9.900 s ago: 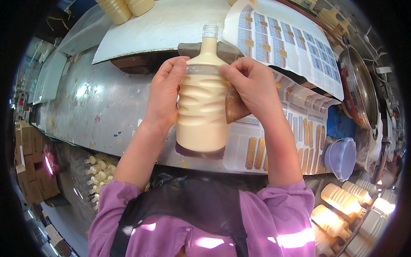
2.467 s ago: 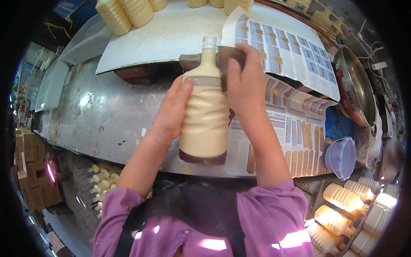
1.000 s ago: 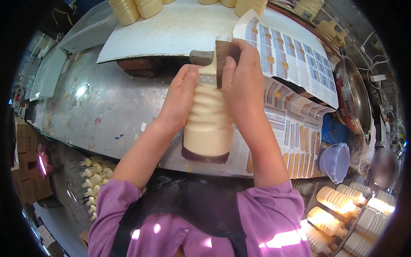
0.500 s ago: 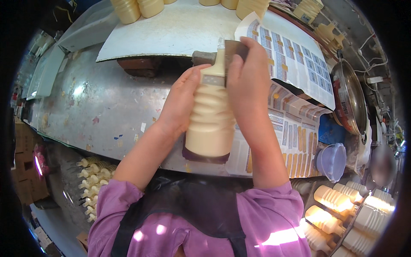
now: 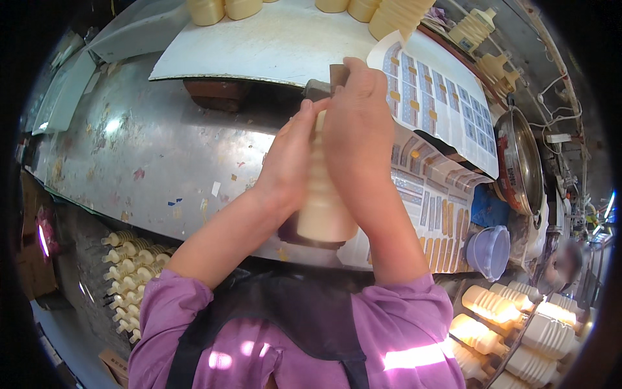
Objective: The person repeatedly picks up beige plastic bottles, applies rectangular labels to their sides, smooths them down, and places the labeled bottles on a nearby shelf. The process is repeated for multiple bottles in a continuous sequence.
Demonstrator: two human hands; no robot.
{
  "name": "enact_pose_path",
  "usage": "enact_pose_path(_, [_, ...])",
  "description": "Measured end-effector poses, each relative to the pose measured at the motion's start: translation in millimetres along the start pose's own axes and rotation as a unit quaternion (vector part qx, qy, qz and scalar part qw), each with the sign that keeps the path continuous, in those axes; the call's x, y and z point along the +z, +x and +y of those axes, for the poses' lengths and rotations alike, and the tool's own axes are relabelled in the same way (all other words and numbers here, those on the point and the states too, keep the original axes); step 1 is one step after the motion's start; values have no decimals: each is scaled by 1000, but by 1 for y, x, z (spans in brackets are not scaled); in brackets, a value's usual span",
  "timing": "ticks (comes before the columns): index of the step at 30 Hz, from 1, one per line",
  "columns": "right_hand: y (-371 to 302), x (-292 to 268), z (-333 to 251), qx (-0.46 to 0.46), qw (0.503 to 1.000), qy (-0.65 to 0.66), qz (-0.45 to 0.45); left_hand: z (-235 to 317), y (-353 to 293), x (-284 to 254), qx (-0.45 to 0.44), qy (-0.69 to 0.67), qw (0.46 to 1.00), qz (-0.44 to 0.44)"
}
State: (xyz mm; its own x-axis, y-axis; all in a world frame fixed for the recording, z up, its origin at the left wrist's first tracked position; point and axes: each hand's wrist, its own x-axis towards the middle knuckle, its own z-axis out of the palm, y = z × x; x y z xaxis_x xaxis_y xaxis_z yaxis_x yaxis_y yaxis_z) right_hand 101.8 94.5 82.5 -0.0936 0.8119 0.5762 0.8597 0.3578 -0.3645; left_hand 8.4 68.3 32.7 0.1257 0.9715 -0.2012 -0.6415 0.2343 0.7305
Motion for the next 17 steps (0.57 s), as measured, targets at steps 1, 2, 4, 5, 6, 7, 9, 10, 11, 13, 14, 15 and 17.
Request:
enact_pose_path(1, [-1, 0, 0, 9, 1000, 17, -10, 3, -1, 0, 2, -9, 1000, -2])
enact_pose_path(2, [-1, 0, 2, 23, 1000, 17, -7, 4, -2, 0, 4, -18, 1000, -5])
enact_pose_path(4, [-1, -5, 12, 51, 999, 17, -2, 3, 0, -3, 0, 60, 998, -4])
enact_pose_path(5, [-3, -8, 23, 40, 999, 25, 4, 2, 2, -5, -4, 99, 995, -5])
enact_pose_path(6, [-6, -9, 39, 29, 999, 33, 10, 1, 4, -7, -5, 81, 997, -8])
enact_pose_path(7, [-11, -10, 53, 22, 999, 39, 18, 0, 7, -10, -9, 65, 998, -14])
enact_pose_path(9, [-19, -9, 70, 38, 996, 68, 38, -3, 9, -13, 0, 64, 998, -16])
enact_pose_path(10, [-25, -7, 78, 45, 994, 84, 49, -4, 10, -16, -3, 45, 999, -20])
enact_pose_path(11, [-29, -2, 86, 52, 993, 93, 59, -6, 11, -20, -5, 26, 999, -25])
enact_pose_path(13, [-34, 4, 91, 63, 988, 122, 73, -4, 11, -20, -14, -8, 999, -29])
enact_pose_path(14, [-35, 7, 93, 69, 985, 136, 80, -4, 11, -20, -18, -17, 999, -28])
enact_pose_path(15, [-37, 11, 96, 55, 985, 132, 96, -4, 10, -20, -22, -26, 999, -27])
enact_pose_path(17, [-37, 12, 99, 54, 986, 135, 84, -4, 11, -21, -23, -39, 999, -26])
